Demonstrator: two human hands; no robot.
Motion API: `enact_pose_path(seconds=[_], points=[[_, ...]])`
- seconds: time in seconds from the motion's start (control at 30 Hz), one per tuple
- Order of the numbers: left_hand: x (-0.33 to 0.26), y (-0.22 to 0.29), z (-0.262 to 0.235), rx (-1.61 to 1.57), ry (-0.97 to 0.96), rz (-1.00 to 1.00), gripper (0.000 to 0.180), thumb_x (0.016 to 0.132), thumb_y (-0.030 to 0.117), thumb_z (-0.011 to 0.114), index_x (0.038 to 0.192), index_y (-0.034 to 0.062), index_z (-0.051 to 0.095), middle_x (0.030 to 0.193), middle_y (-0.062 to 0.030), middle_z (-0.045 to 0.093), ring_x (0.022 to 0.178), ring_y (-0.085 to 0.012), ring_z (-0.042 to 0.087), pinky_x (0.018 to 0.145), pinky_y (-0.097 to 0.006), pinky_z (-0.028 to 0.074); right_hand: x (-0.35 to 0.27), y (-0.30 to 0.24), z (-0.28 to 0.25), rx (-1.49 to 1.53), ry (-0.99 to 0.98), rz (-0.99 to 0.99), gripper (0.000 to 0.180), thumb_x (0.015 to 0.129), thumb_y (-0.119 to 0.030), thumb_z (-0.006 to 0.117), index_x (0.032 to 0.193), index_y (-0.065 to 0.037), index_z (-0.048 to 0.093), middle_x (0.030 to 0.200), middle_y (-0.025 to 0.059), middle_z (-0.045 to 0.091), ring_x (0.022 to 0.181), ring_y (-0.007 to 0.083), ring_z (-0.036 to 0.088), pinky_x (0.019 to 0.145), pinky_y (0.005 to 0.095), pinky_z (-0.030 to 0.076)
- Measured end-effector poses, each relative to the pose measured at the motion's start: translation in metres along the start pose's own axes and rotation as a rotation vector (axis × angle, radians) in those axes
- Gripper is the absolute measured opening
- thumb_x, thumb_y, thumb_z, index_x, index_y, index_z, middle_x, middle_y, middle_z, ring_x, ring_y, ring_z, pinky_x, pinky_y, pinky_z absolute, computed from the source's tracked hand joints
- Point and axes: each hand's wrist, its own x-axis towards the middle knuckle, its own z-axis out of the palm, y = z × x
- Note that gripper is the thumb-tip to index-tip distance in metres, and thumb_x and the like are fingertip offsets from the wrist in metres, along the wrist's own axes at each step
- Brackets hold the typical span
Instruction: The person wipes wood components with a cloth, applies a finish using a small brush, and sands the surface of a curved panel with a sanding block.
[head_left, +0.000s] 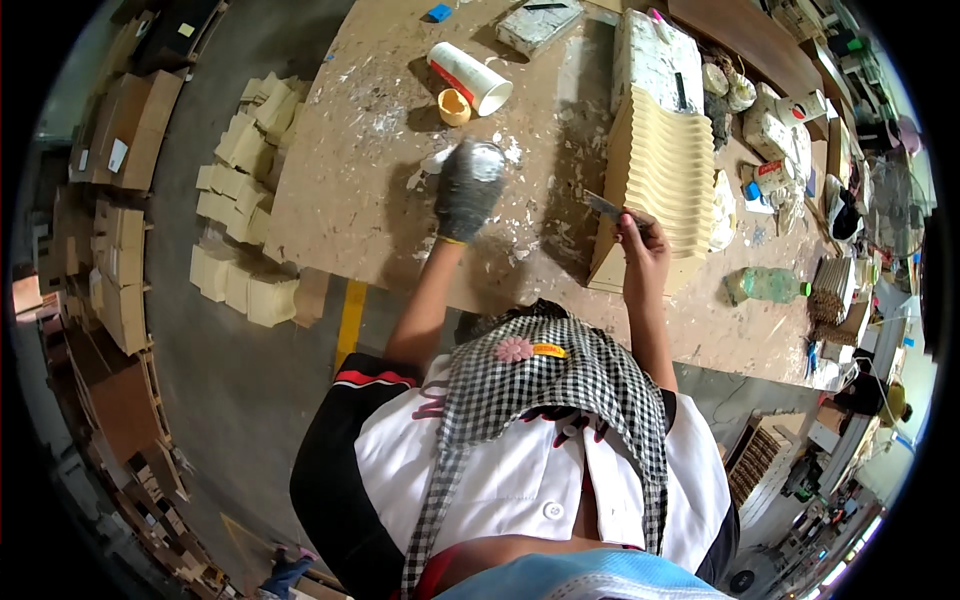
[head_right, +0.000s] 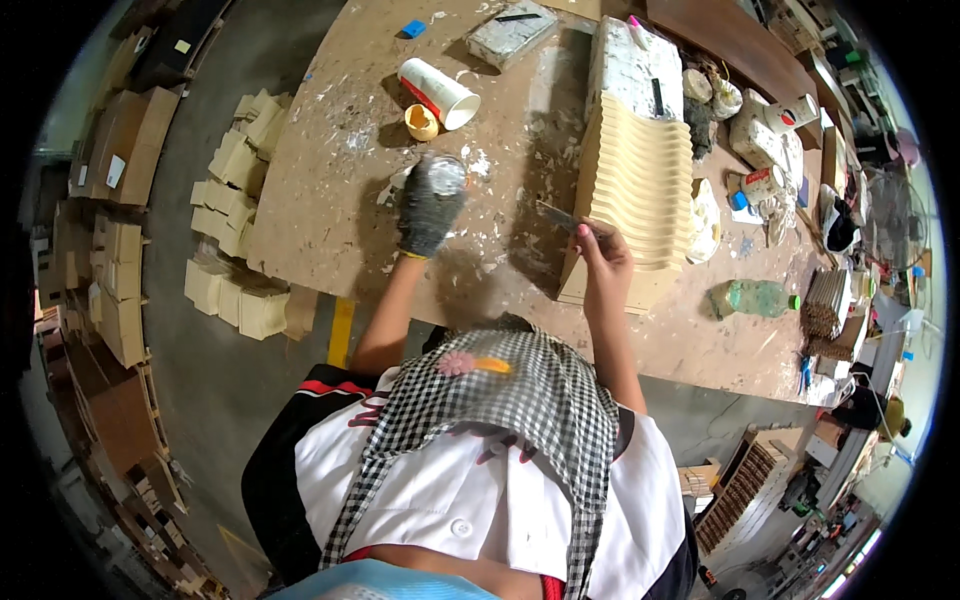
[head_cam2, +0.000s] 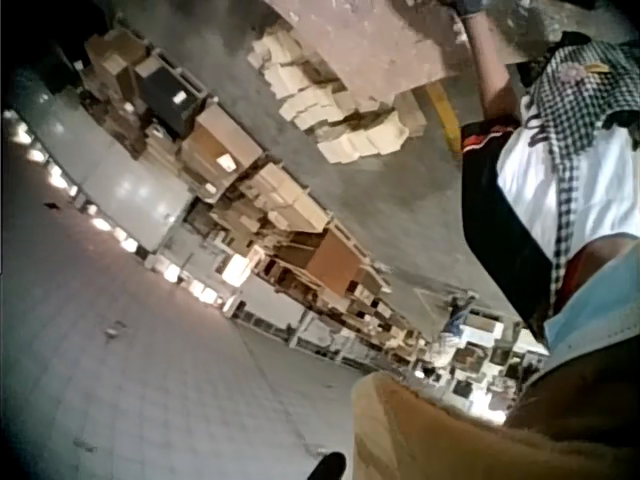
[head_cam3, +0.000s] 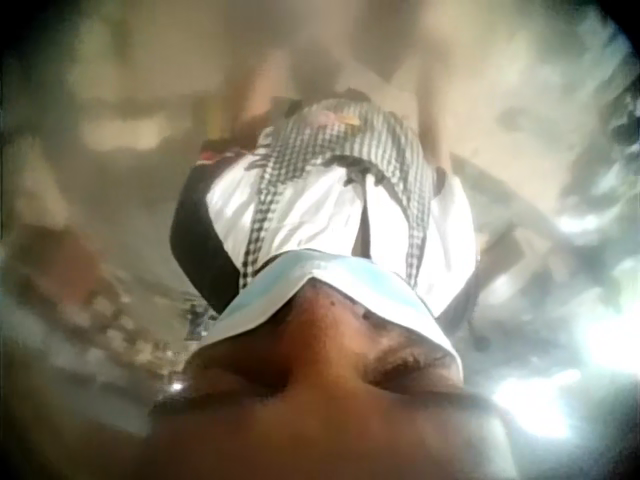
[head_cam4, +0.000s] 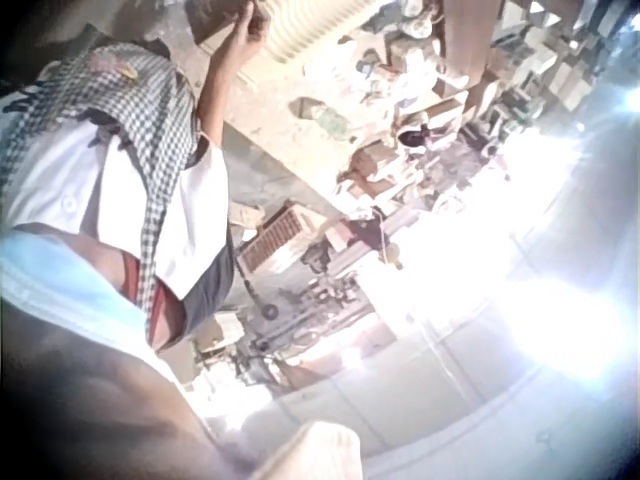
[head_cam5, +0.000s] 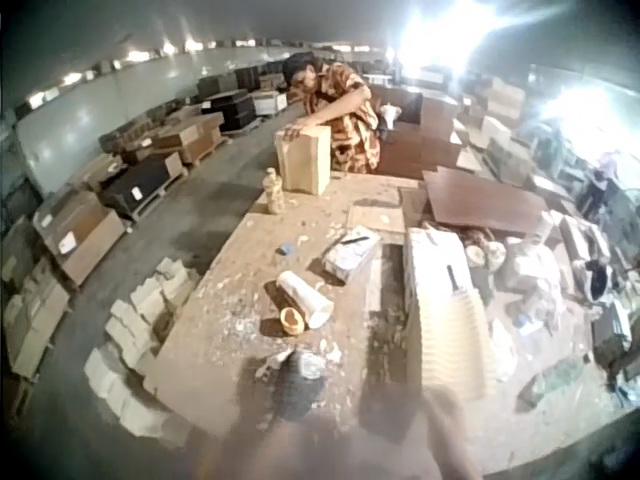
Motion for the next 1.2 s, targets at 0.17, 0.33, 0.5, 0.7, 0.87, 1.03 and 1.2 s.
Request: enact_pose_path(seconds=[0.17, 0.33, 0.5, 0.7, 0.87, 1.03, 1.2], points=[[0.003, -0.022, 0.035, 0.279, 0.003, -0.01, 0.095, 0.073, 0.027, 0.085, 0.147, 0.0006, 0.032, 0.126, -0.0283, 0.056, 0.114, -0.041, 0.057, 0.1, -0.047, 0.045, -0.001, 0.023, 0.017, 0.015, -0.16, 0.078, 0.019, 0.097, -0.012, 0.065, 0.111, 0.0, 0.067, 0.09, -0.0009, 0.065, 0.08, 0.0057, 0.06, 0.071, 0.0211, 0.047], [-0.001, -0.048, 0.054, 0.093, 0.198, -0.101, 0.102, 0.072, 0.031, 0.085, 0.149, 0.0001, 0.027, 0.127, -0.0286, 0.056, 0.114, -0.0414, 0.056, 0.099, -0.047, 0.045, 0.016, 0.021, 0.044, 0.0, -0.292, 0.275, 0.024, 0.097, -0.017, 0.065, 0.112, 0.002, 0.07, 0.088, -0.0017, 0.066, 0.077, 0.0059, 0.056, 0.072, 0.0189, 0.045], [0.006, -0.03, 0.057, -0.613, 0.017, -0.2, 0.091, 0.082, 0.025, 0.076, 0.154, 0.0101, 0.022, 0.132, -0.0177, 0.054, 0.113, -0.0268, 0.058, 0.093, -0.041, 0.051, 0.091, 0.074, 0.081, 0.159, -0.272, 0.312, 0.024, 0.095, -0.015, 0.067, 0.112, 0.001, 0.069, 0.093, 0.0024, 0.067, 0.08, 0.0087, 0.058, 0.075, 0.0224, 0.049], [-0.041, -0.033, 0.011, -0.997, -0.128, -0.246, 0.053, 0.091, 0.042, 0.059, 0.132, 0.0114, 0.047, 0.134, -0.0087, 0.052, 0.114, -0.0247, 0.053, 0.086, -0.039, 0.046, 0.117, 0.12, 0.121, -0.514, -0.363, -0.172, 0.026, 0.091, -0.019, 0.071, 0.109, 0.001, 0.07, 0.094, 0.0153, 0.069, 0.064, 0.0194, 0.069, 0.062, 0.0332, 0.055], [-0.143, -0.038, -0.033, 0.131, 0.344, -0.245, 0.074, 0.083, 0.021, 0.078, 0.143, -0.0031, 0.04, 0.144, -0.0233, 0.043, 0.132, -0.0338, 0.044, 0.11, -0.043, 0.036, 0.088, 0.07, 0.098, -0.912, -0.427, -0.515, 0.037, 0.091, -0.038, 0.066, 0.119, -0.012, 0.064, 0.117, 0.0216, 0.058, 0.09, 0.0429, 0.065, 0.077, 0.0496, 0.054], [-0.21, -0.002, -0.066, 0.274, 0.372, -0.317, 0.067, 0.093, 0.026, 0.067, 0.146, -0.0008, 0.037, 0.146, -0.0216, 0.043, 0.133, -0.0334, 0.044, 0.108, -0.042, 0.038, 0.116, 0.011, -0.003, -0.928, -0.217, -0.599, 0.028, 0.088, -0.012, 0.061, 0.116, -0.008, 0.061, 0.123, 0.0211, 0.057, 0.089, 0.0411, 0.065, 0.077, 0.049, 0.055], [-0.229, 0.026, -0.064, 0.459, 0.357, -0.359, 0.056, 0.094, 0.022, 0.065, 0.141, -0.0004, 0.045, 0.143, -0.022, 0.048, 0.132, -0.034, 0.046, 0.11, -0.043, 0.037, 0.232, 0.043, -0.212, -1.135, 0.413, -0.526, 0.027, 0.086, -0.002, 0.055, 0.111, -0.002, 0.064, 0.099, 0.0258, 0.065, 0.091, 0.0418, 0.062, 0.079, 0.0491, 0.05]])
